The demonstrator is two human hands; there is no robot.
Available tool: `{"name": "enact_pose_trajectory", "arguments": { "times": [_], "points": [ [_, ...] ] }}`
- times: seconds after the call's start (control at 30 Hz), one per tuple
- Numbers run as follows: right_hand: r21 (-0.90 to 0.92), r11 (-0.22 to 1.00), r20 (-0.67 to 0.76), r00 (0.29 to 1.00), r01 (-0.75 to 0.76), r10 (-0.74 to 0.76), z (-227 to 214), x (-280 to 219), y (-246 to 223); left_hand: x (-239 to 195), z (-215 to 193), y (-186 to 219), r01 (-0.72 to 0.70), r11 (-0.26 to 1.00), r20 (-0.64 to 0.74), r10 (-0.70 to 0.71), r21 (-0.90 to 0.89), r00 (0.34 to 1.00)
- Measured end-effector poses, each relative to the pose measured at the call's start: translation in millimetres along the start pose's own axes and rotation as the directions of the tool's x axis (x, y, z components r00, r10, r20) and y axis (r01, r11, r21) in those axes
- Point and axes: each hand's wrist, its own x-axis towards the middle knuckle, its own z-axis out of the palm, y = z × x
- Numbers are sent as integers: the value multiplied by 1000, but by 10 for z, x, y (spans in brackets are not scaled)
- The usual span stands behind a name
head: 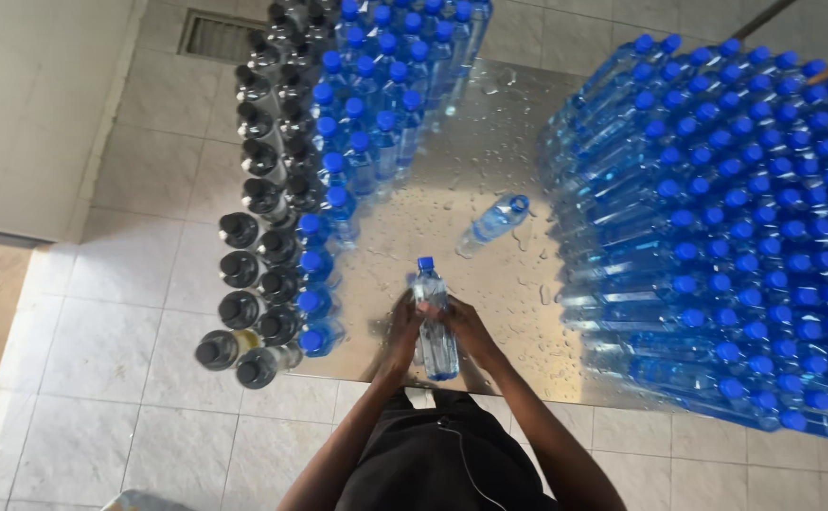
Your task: The person repeatedly picks up plastic water bottles from a large pile on a metal table, screws on blue caps, and places the sealed bottles into a separate row. The task involves handling numerous bottles one by one in a continuous assembly line fashion.
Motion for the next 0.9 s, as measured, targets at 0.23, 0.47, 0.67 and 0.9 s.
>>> {"name": "enact_pose_trajectory", "arguments": {
  "times": [0.23,0.47,0.67,0.9],
  "points": [
    [-64,998,-44,999,2,-5,-550,192,1023,-91,461,-5,152,966,-6,-154,208,988],
    [-147,989,26,999,30,-26,-719,166,1104,-20,593,-284,123,983,-64,-116,135,991],
    [-144,988,47,998,54,-48,-797,191,1083,-79,711,-240,14,993,-45,-8,121,999],
    [-289,932,92,976,218,-200,-784,-108,536,-143,766,-6,-187,969,-29,194,164,981]
  ]
}}
